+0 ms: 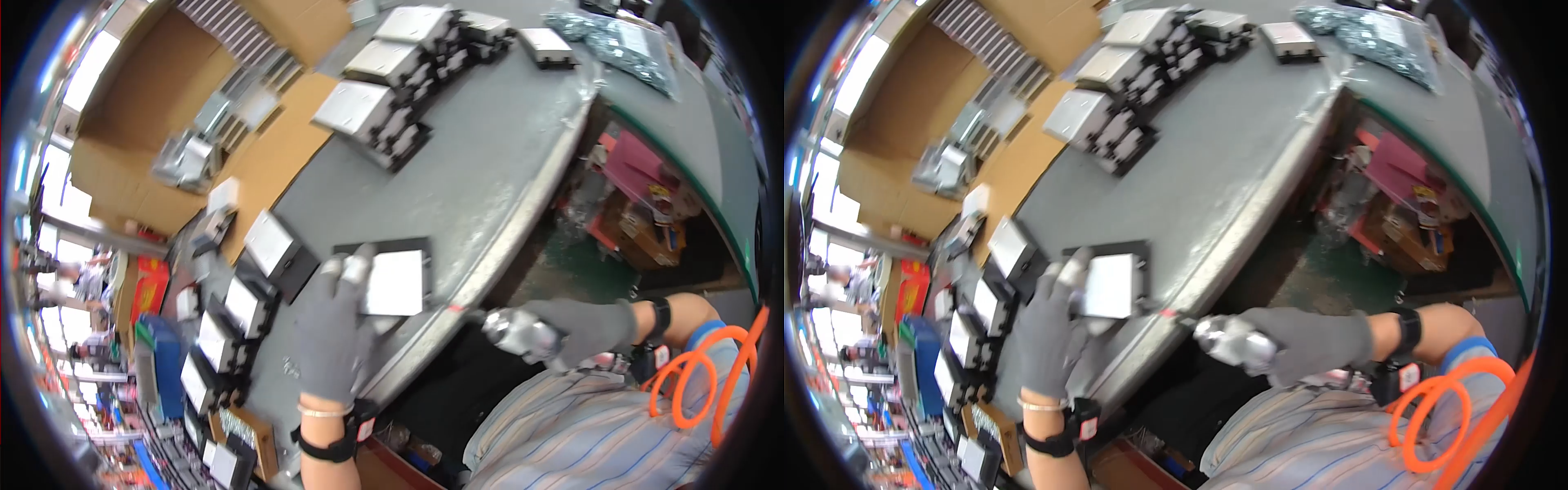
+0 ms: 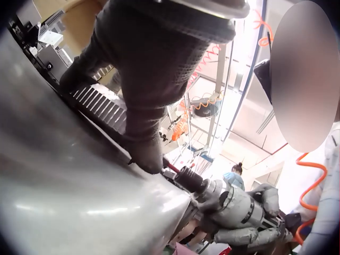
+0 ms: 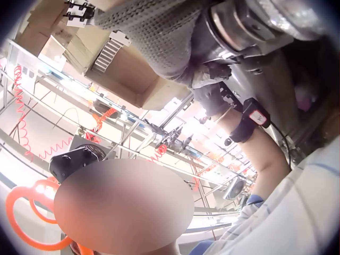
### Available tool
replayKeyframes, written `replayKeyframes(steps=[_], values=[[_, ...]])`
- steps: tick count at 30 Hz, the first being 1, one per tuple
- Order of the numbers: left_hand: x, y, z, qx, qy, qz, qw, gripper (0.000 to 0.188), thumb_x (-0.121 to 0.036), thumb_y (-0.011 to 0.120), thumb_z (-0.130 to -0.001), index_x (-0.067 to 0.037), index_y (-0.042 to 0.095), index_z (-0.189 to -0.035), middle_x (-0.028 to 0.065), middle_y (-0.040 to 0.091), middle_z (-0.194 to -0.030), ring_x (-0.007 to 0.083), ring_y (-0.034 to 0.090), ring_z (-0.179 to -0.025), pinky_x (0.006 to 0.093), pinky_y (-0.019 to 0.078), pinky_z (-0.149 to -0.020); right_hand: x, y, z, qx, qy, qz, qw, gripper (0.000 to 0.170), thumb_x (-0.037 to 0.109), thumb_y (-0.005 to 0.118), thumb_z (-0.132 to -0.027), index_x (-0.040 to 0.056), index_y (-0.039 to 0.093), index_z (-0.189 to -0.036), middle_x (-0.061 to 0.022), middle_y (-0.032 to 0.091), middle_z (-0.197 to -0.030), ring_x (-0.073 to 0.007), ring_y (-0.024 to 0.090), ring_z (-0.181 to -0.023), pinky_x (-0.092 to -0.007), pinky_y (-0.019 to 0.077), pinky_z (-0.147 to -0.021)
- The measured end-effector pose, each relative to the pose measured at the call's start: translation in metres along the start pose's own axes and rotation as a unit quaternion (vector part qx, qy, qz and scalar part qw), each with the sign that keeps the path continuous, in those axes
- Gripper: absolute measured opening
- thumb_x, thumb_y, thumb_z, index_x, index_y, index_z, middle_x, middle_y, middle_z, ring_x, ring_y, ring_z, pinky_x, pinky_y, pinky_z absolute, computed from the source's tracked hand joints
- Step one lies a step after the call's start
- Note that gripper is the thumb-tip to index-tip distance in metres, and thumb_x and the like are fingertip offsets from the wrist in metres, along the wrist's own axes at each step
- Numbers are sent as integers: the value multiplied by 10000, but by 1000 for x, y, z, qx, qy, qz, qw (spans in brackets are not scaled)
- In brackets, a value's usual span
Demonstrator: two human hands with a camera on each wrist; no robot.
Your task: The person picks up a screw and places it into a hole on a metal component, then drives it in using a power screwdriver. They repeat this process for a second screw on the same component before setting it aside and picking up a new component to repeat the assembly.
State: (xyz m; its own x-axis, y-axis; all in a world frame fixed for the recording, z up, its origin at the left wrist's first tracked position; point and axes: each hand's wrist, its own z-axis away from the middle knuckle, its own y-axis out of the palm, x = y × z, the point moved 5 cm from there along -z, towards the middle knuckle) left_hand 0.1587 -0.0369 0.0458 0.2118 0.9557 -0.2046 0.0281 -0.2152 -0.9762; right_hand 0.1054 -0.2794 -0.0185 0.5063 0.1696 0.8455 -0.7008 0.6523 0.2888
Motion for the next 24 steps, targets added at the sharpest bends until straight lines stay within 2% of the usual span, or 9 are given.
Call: replayKeyframes(steps=[2, 6, 8, 9, 12, 15, 20, 22, 24], values=[[-7, -1, 1, 71, -53, -34, 995, 702, -363, 743, -645, -90, 489, -1240, 144, 568, -1071, 341, 577, -874, 387, 470, -734, -10, -9, 5, 10, -4, -5, 1000, 586, 17, 604, -589, 15, 444, -1153, -77, 559, -905, -121, 556, -664, -253, 488, -581], [-18, 6, 23, -111, -69, -45, 990, 704, -529, 734, -627, 4, 517, -1032, 161, 605, -907, 299, 607, -778, 365, 481, -665, 4, -14, 7, -24, -38, -114, 993, 641, 28, 616, -545, 15, 439, -1161, -78, 568, -889, -130, 573, -664, -269, 495, -589], [-6, 5, 37, -94, -313, -128, 936, 691, -568, 708, -655, -2, 524, -1006, 105, 615, -723, 290, 609, -625, 356, 479, -580, 12, -14, 8, -18, -21, -115, 993, 628, 25, 618, -554, 13, 438, -1156, -86, 572, -899, -134, 576, -695, -277, 499, -616], [-4, 3, 41, -136, -314, -154, 927, 658, -582, 684, -685, -4, 538, -963, 56, 587, -587, 276, 594, -527, 355, 463, -514, 14, -12, 5, -15, -20, -114, 993, 628, 25, 618, -554, 13, 438, -1156, -86, 572, -899, -134, 576, -695, -277, 499, -616], [-2, 3, 52, -201, -269, -56, 940, 590, -530, 693, -698, -10, 537, -928, 54, 587, -583, 257, 594, -545, 361, 450, -510, 20, 1, -5, 19, 6, -58, 998, 611, 14, 610, -580, 11, 427, -1163, -89, 572, -905, -135, 570, -751, -288, 492, -649], [5, 18, 66, -130, -217, 103, 962, 472, -466, 697, -721, -30, 576, -859, 57, 589, -589, 250, 580, -540, 358, 440, -502, 19, 11, -12, 53, -28, 13, 998, 647, 16, 609, -589, 6, 404, -1202, -89, 564, -897, -145, 562, -738, -298, 490, -653], [-8, 31, 56, -122, -284, 44, 950, 339, -412, 716, -723, -83, 640, -741, 66, 590, -601, 246, 587, -611, 354, 447, -572, 20, 19, -17, 78, -9, 29, 997, 666, 12, 609, -593, 1, 386, -1220, -94, 564, -894, -151, 560, -734, -308, 490, -650], [-7, 32, 56, -152, -273, 111, 943, 361, -358, 742, -721, -32, 629, -826, 60, 623, -677, 174, 587, -641, 304, 450, -606, 20, 20, -17, 77, -7, 30, 997, 666, 7, 607, -589, -3, 386, -1217, -95, 569, -902, -151, 561, -731, -303, 490, -639], [35, 30, 79, -291, -226, 203, 907, 271, -257, 709, -774, -42, 645, -926, 69, 637, -876, 172, 591, -745, 304, 471, -694, 20, 18, -16, 83, -14, 36, 996, 662, 8, 607, -593, -3, 386, -1218, -95, 570, -907, -151, 562, -739, -300, 492, -636]])
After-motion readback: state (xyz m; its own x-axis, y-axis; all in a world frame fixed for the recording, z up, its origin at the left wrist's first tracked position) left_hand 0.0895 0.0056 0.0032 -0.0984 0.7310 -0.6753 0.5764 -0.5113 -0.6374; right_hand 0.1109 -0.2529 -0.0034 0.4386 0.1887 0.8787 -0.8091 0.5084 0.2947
